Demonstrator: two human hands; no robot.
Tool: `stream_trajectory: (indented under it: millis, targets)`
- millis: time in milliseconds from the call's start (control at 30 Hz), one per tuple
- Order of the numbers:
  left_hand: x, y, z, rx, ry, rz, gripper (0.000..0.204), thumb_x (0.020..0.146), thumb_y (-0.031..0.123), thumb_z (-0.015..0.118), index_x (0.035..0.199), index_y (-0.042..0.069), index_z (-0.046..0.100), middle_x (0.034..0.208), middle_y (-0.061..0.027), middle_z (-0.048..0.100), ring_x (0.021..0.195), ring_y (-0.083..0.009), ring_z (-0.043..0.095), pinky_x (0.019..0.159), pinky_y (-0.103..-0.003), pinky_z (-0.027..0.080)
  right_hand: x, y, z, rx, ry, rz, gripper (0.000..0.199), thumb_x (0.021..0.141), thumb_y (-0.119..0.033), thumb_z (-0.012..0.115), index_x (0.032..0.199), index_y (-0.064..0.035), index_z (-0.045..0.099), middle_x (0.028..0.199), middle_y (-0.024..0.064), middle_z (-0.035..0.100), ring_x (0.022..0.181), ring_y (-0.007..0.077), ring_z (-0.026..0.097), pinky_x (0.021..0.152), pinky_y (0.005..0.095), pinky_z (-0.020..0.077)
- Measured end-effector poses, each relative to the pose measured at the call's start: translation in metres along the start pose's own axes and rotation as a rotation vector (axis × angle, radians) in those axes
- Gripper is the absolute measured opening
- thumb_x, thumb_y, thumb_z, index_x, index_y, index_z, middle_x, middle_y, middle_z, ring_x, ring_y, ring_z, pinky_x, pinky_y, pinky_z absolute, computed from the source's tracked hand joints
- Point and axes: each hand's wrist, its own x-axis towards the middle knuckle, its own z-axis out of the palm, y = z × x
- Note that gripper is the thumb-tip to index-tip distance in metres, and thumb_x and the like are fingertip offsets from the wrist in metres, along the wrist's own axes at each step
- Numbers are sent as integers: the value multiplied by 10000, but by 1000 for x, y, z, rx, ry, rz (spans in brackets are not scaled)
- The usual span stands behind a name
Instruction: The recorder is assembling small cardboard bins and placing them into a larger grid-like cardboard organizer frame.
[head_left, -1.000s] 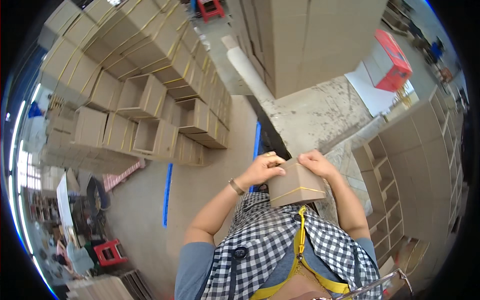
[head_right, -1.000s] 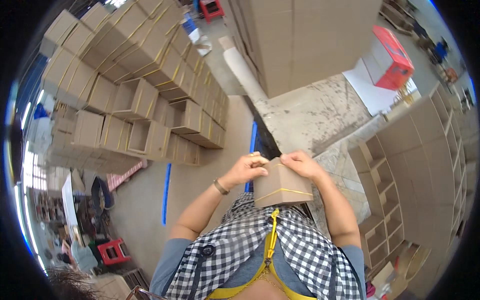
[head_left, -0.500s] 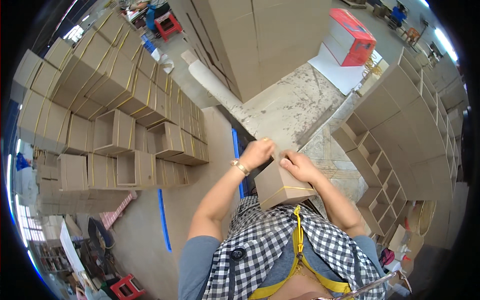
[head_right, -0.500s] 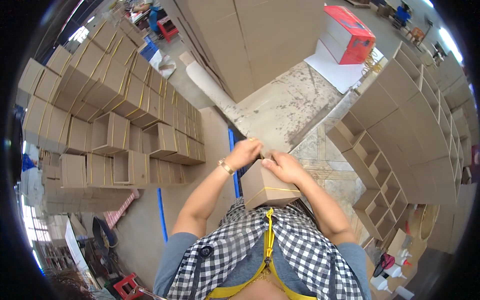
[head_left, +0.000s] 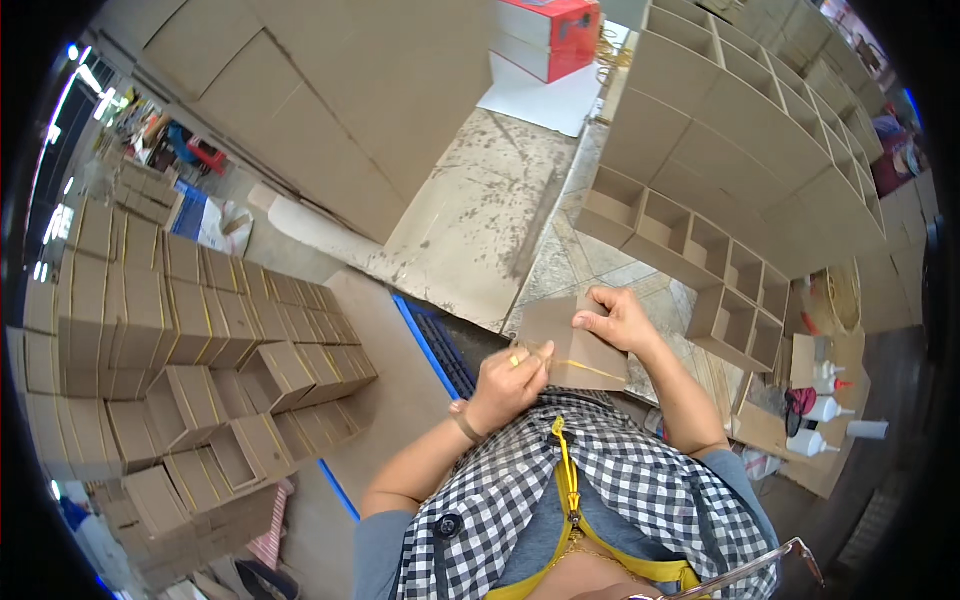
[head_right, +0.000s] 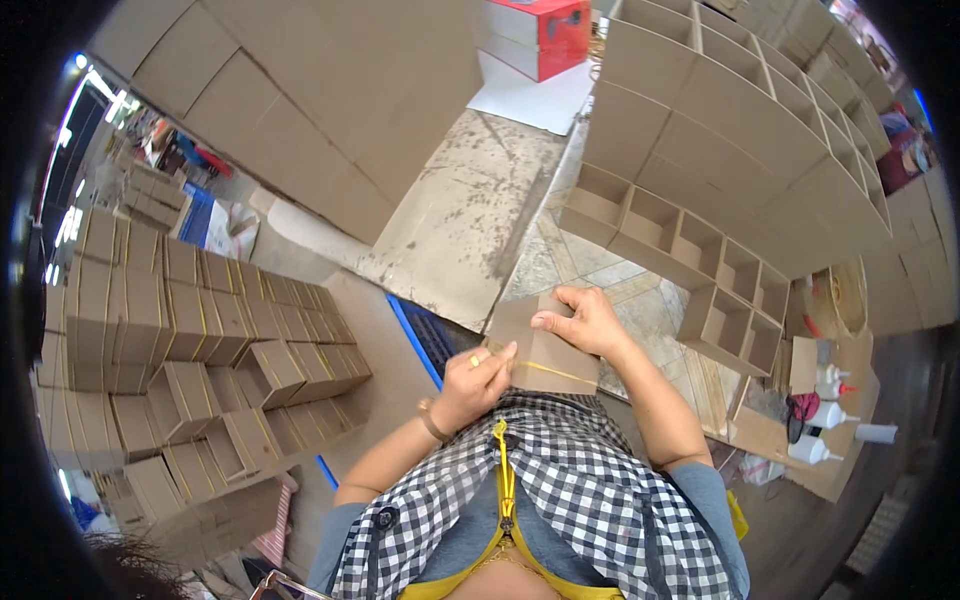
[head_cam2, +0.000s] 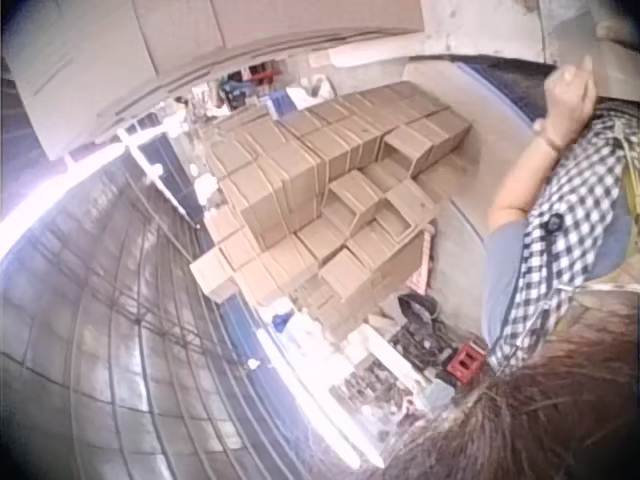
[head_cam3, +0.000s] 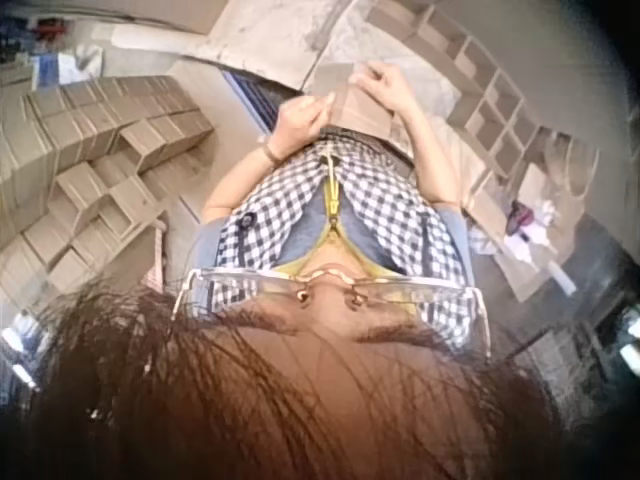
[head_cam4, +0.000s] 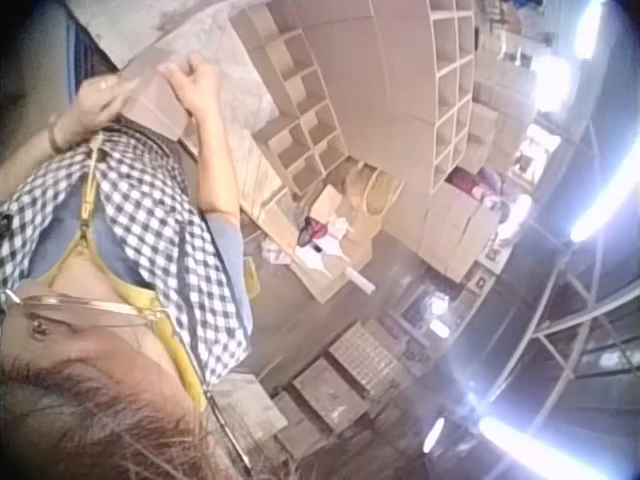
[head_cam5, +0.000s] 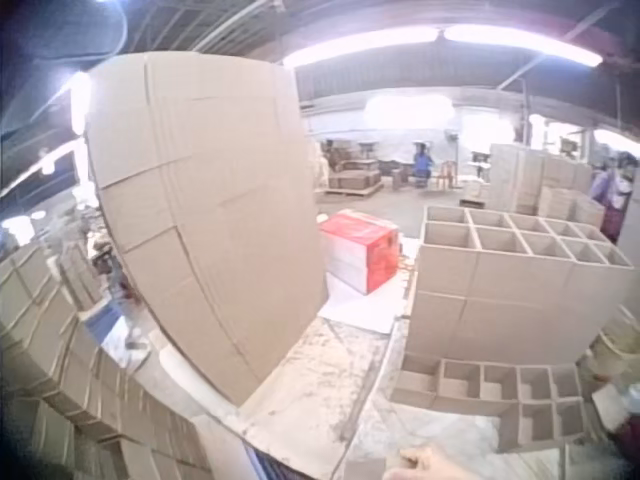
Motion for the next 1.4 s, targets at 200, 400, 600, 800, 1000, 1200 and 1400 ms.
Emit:
stream_trajectory:
  millis: [200, 400, 600, 800, 1000, 1200, 1400]
  targets:
    - [-12, 5, 23, -220, -49, -86, 116, 754, 37, 651, 867, 13, 652, 609, -89, 525, 503, -201, 527, 465, -306, 421, -29, 29, -1, 310, 175, 127, 320, 699, -313, 758, 742, -20, 637, 570, 43, 569, 560, 71, 522, 495, 277, 418]
    - [-9, 11, 20, -300, -488, -141, 87, 837, 108, 555, 797, 32, 557, 689, -133, 533, 616, -307, 547, 547, -364, 438, -41, 44, -19, 45, 148, 259, 284, 718, -312, 740, 771, -43, 666, 666, 52, 632, 595, 95, 552, 540, 277, 452]
    - [-33, -4, 10, -297, -566, -45, 164, 869, 149, 511, 778, 15, 537, 701, -148, 497, 641, -316, 523, 565, -370, 428, -70, 104, -127, 423, 821, 208, 246, 822, -237, 643, 833, 7, 611, 743, 42, 643, 620, 100, 566, 566, 299, 479]
    - [-67, -49, 37, -719, 31, -1292, 402, 927, 362, 489, 587, 152, 447, 522, 60, 387, 443, -40, 343, 405, -221, 262, -96, 111, -93, -637, 275, -3, 76, 759, -102, 613, 819, -70, 577, 880, 107, 607, 851, 284, 578, 733, 400, 440]
    - [-95, -84, 55, -597, 8, -1098, 277, 858, 184, 557, 604, 111, 476, 561, -6, 490, 456, -90, 452, 452, -232, 402, -95, 170, -76, -883, 348, -44, 68, 743, -98, 544, 793, -127, 580, 790, 61, 563, 809, 254, 533, 681, 383, 386]
    - [-82, -78, 22, -763, 232, -1090, 208, 832, 43, 542, 677, 116, 424, 636, 4, 500, 491, -65, 447, 447, -219, 391, -85, 168, -71, -894, 432, 3, 50, 742, -113, 563, 779, -140, 583, 763, 59, 547, 792, 258, 527, 654, 384, 375]
    - [-98, -67, -45, -515, 430, -1020, 247, 902, 152, 544, 701, 136, 401, 601, 57, 389, 496, -23, 394, 423, -159, 316, -89, 172, -62, -923, 486, 38, 42, 730, -136, 588, 771, -135, 581, 747, 71, 530, 771, 264, 517, 645, 388, 373]
